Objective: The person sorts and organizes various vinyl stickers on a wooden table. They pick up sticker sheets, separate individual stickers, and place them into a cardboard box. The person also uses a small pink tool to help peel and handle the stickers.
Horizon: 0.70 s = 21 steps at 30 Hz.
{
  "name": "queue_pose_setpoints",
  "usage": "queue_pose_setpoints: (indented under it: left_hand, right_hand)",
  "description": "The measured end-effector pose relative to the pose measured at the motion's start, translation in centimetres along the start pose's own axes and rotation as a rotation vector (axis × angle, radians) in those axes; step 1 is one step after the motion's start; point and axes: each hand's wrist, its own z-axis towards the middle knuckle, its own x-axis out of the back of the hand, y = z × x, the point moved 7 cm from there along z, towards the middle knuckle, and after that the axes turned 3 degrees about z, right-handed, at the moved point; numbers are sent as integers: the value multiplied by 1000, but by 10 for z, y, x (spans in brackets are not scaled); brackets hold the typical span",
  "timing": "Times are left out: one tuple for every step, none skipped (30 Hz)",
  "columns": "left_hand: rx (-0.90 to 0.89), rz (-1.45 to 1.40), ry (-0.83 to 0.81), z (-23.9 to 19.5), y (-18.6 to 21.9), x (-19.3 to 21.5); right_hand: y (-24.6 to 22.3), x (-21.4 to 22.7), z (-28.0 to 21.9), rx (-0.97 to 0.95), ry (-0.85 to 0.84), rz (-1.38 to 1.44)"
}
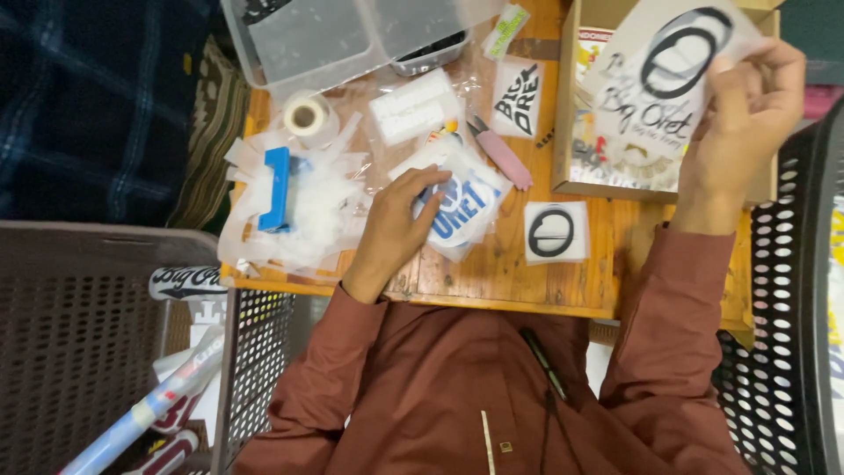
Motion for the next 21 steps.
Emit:
queue_pose_setpoints:
  left_hand:
    - [-6, -5, -6, -1, -4, -4]
    - [-37, 49, 6, -2, -6, -8]
    - [-68, 102, 19, -2, -8, -12]
    - [-77, 96, 10, -3, -3, -12]
    - [-50, 114, 5, -5, 0, -12]
    - [-23, 133, 2, -6, 2, -11]
    - [-31, 128, -5, -7, 5, -12]
    - [-14, 138, -2, -9, 5, -12]
    - [3, 147, 0, -10, 6, -12]
    - [-1, 146, -5, -12, 9, -13]
    - [29, 147, -17, -14, 9, -14]
    - [60, 150, -27, -16, 10, -14]
    - [57, 149, -30, -17, 10, -15]
    - [38, 161, -18, -18, 12, -15]
    - [18, 172, -6, -19, 14, -14]
    - [19, 174, -6, -20, 14, -14]
    - [3, 163, 6, -20, 15, -13]
    - [-14, 152, 16, -20, 17, -12]
    - [-14, 153, 15, -20, 20, -12]
    - [-54, 106, 59, -20, 25, -8]
    - [-95, 59, 103, -22, 31, -4]
  right_hand:
    - [1, 7, 4, 4, 6, -6]
    - [0, 18, 8, 42, 39, 24]
    - [-1, 29, 12, 80, 72, 53]
    - [0, 39, 17, 86, 81, 45]
    - [1, 49, 21, 107, 100, 113]
    - [3, 59, 25, 128, 118, 183]
    - [-1, 64, 25, 134, 125, 177]
    - [-3, 67, 24, 133, 118, 138]
    - [-6, 70, 23, 131, 112, 100]
    - [-7, 67, 23, 133, 117, 97]
    - [-6, 65, 22, 112, 120, 106]
    - [-5, 61, 23, 92, 122, 117]
    - [-6, 58, 21, 93, 125, 115]
    - [-5, 53, 20, 54, 115, 96]
    - [-3, 48, 19, 16, 104, 76]
    - [-6, 42, 17, 15, 103, 78]
    - [-9, 31, 14, 16, 29, 18]
    - [-12, 21, 12, 18, -45, -43]
    - [-12, 18, 10, 18, -44, -42]
    - [-11, 12, 8, 0, -87, -61]
    - [-9, 6, 6, -18, -130, -80]
